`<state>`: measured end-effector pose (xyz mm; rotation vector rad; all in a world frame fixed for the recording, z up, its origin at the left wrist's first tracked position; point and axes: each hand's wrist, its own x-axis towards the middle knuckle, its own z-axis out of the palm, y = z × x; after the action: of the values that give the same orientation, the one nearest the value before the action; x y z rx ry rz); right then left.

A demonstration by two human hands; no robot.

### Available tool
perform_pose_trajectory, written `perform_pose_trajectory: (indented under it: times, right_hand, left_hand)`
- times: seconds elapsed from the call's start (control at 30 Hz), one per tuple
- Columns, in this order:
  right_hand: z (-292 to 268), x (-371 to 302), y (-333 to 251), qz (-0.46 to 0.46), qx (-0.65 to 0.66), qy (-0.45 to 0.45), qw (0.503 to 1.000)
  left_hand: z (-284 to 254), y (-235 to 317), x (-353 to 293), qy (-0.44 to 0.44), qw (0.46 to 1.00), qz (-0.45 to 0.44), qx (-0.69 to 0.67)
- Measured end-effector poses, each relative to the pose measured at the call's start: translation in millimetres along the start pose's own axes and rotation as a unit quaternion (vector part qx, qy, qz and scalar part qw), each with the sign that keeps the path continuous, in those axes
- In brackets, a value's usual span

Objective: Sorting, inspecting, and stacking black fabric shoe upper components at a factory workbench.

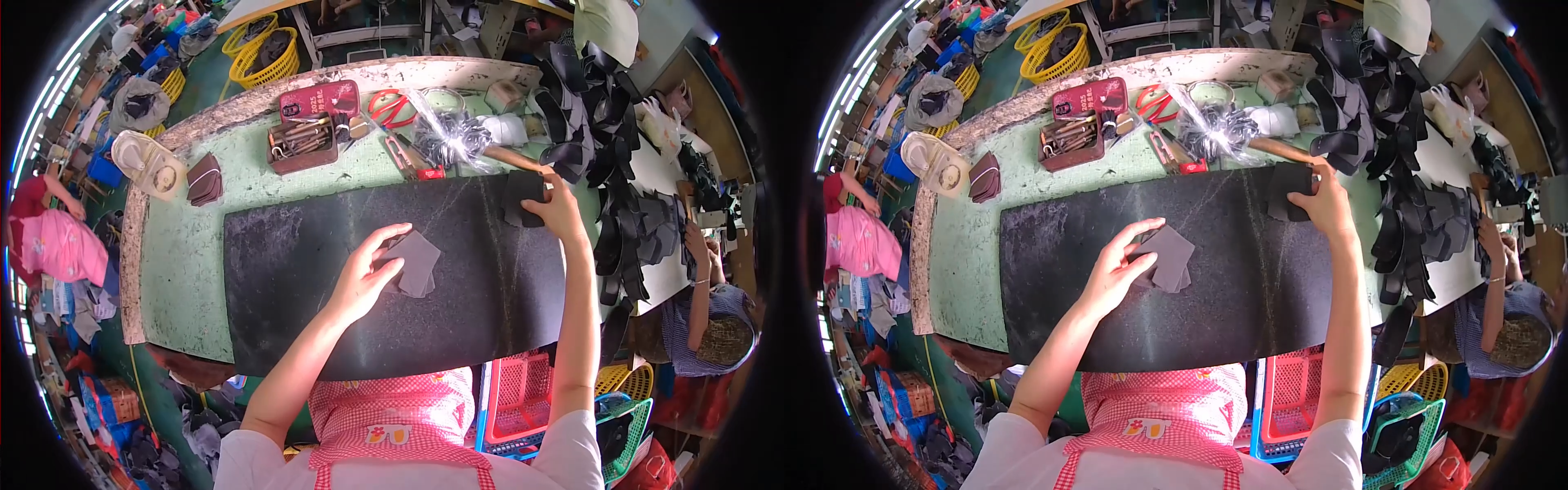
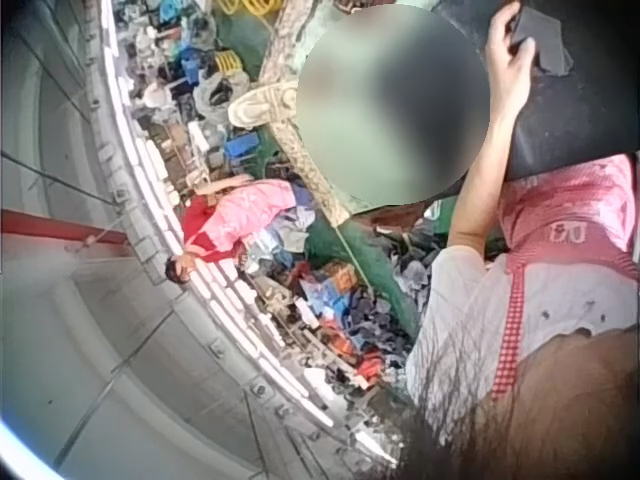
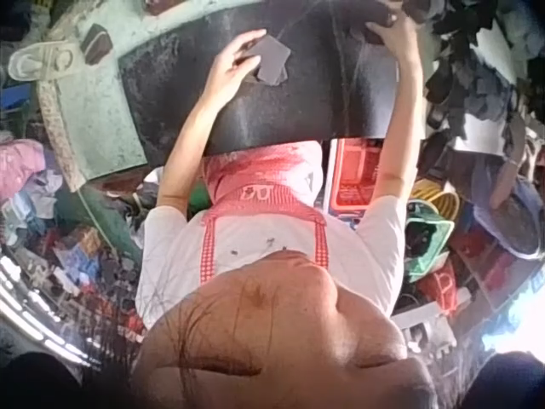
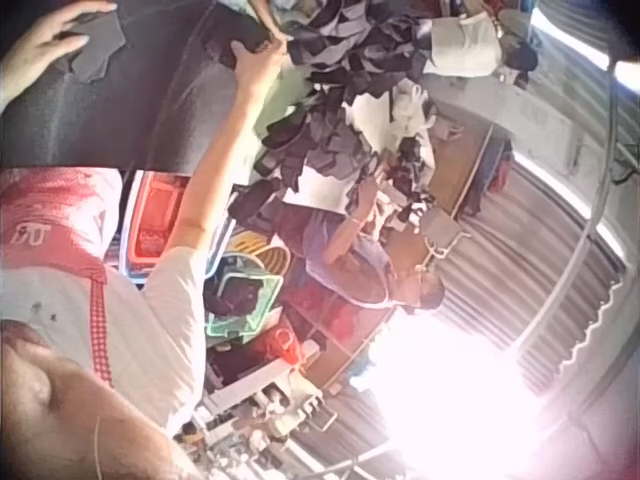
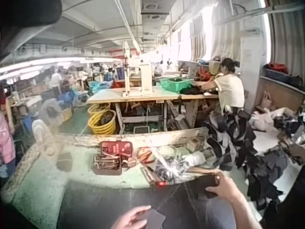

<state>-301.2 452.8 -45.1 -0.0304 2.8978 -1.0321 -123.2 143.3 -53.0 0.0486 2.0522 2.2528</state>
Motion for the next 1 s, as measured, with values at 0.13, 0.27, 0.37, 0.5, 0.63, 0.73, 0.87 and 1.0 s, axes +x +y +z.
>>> perform_pose_trajectory:
  times: [0.13,0.27,0.37,0.5,0.63,0.73,0.87,1.0]
  right_hand:
    - [0.1,-43.8,-42.5,-0.012,0.300,-0.249,0.921]
    - [48.5,-97.2,-66.5,-0.089,0.283,-0.216,0.930]
    - [56.6,-113.0,-80.6,-0.151,0.114,-0.124,0.974]
    - [57.6,-136.4,-85.6,-0.181,0.320,-0.145,0.919]
    - [57.3,-138.8,-72.6,-0.095,0.435,-0.128,0.886]
    - [64.7,-138.5,-77.2,-0.231,0.430,-0.018,0.873]
    - [38.9,-143.5,-76.6,-0.338,0.284,0.003,0.897]
    - [58.3,-149.4,-57.4,-0.142,0.247,-0.037,0.958]
  left_hand:
    - [-2.6,-6.7,1.8,0.050,0.998,0.030,-0.023]
    - [24.2,6.5,9.6,0.060,0.998,-0.012,-0.008]
    - [45.3,7.2,12.3,0.048,0.993,-0.012,-0.103]
    - [55.7,-3.8,13.0,0.024,0.994,0.072,-0.079]
    - [59.3,8.7,11.5,-0.009,0.994,0.082,-0.067]
    - [63.5,2.4,18.5,0.035,0.970,0.230,0.069]
    - [63.2,8.8,11.7,0.020,0.947,0.295,0.126]
    - [38.6,-4.4,7.2,0.069,0.974,0.196,0.095]
